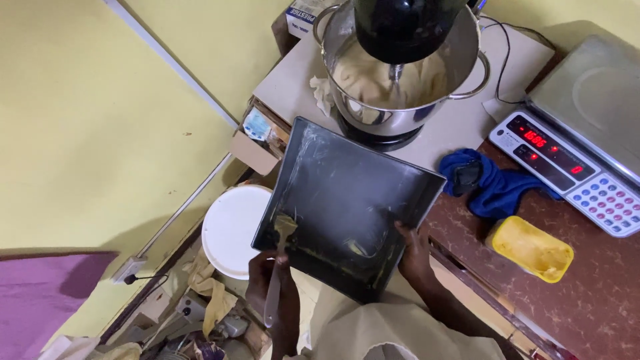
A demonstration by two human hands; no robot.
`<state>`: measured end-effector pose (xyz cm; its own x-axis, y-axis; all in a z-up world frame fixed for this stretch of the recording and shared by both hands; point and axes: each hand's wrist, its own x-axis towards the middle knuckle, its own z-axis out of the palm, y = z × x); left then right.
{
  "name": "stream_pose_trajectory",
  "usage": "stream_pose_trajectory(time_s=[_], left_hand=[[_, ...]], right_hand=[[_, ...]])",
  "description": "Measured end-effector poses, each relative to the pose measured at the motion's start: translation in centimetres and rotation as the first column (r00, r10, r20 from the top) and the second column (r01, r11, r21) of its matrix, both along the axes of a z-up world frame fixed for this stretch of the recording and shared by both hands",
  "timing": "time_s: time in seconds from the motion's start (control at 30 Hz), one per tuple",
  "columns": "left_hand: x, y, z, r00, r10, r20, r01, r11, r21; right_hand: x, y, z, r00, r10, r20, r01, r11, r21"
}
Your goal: The person uses a brush to apply a yellow substance from a small container onto a rectangular metal baking tray. The person spreads the substance evenly across the tray's surface and then places the tray on the counter.
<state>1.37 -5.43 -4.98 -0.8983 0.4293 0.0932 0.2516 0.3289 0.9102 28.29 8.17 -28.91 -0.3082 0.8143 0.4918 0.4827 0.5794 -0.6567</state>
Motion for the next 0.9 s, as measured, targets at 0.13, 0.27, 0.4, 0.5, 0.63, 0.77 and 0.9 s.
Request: stream_pose_trajectory(time_s=[0.13, 0.27, 0.4, 0.5, 0.63, 0.77, 0.9], left_hand=[[0.7, -0.4, 0.0, 0.998, 0.017, -0.059, -0.024, 0.994, -0.111], [1.8, -1.3, -3.8, 0.932, -0.068, 0.355, 0.108, 0.990, -0.094], [-2.8, -1.8, -10.0, 0.639, -0.420, -0.644, 0.483, 0.871, -0.089], [-4.2, 0.3, -6.1, 0.472, -0.274, -0.838, 0.361, 0.927, -0.100], [-1.2, -1.0, -9.7, 0.651, -0.742, -0.158, 0.753, 0.658, 0.014], [1.0, 1.4, -6.8, 0.736, -0.602, 0.309, 0.583, 0.796, 0.163], [-2.6, 3.6, -3.5, 0.911, -0.397, -0.111, 0.397, 0.918, -0.024]], right_hand=[[-0.5, 0.4, 0.8, 0.998, 0.058, 0.000, -0.058, 0.998, -0.002], [-1.2, 0.7, 1.6, 0.995, 0.101, 0.012, -0.101, 0.995, 0.010], [-4.3, 0.8, 11.4, 0.909, -0.063, -0.411, -0.172, 0.843, -0.509], [-5.2, 0.6, 15.6, 0.802, -0.313, -0.509, -0.235, 0.618, -0.750], [-5.1, 0.4, 15.2, 0.789, -0.193, -0.584, -0.322, 0.679, -0.660], [-5.2, 0.6, 16.2, 0.825, -0.232, -0.515, -0.246, 0.672, -0.698], [-5.1, 0.1, 16.4, 0.826, -0.164, -0.540, -0.297, 0.687, -0.663]])
